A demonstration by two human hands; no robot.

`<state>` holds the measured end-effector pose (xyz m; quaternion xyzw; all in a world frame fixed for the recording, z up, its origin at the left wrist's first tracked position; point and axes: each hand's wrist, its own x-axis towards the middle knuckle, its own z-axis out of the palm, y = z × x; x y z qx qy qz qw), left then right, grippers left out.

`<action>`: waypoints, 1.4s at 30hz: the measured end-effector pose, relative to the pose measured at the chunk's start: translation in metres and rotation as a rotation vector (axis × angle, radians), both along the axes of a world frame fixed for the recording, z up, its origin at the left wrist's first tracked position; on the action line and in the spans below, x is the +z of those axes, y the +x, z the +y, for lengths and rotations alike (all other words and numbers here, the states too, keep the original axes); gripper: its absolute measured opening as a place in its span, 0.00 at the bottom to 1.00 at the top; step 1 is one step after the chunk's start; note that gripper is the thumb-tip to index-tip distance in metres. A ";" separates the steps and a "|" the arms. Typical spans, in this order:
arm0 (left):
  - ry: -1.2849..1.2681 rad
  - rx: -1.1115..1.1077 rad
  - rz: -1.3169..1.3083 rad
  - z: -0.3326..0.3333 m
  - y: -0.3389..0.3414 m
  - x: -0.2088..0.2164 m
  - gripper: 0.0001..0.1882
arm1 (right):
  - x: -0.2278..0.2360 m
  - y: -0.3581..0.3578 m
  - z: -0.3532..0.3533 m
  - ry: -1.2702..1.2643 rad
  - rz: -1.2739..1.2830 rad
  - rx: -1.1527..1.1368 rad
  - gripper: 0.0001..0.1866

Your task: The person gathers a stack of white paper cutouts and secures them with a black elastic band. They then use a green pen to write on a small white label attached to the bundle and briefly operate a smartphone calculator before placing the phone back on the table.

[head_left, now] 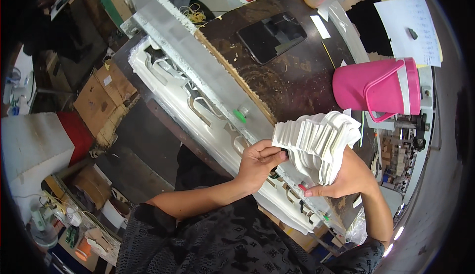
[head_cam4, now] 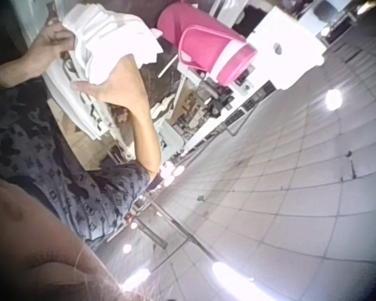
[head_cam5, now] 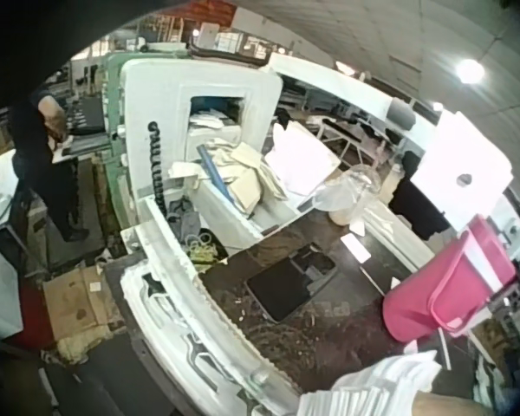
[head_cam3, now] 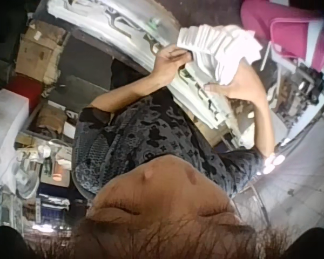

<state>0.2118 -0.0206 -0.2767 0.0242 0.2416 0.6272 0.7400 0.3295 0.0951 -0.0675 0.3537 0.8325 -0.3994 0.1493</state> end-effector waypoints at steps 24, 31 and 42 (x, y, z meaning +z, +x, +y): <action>0.201 -0.350 0.347 -0.023 0.017 -0.007 0.20 | 0.010 0.006 0.001 -0.029 -0.063 0.318 0.47; 0.628 -0.145 0.808 -0.002 -0.005 -0.016 0.22 | 0.008 0.013 0.007 -0.101 -0.009 0.359 0.44; 0.138 -0.334 0.592 -0.001 -0.017 0.046 0.24 | 0.004 0.019 0.010 -0.094 0.113 0.276 0.39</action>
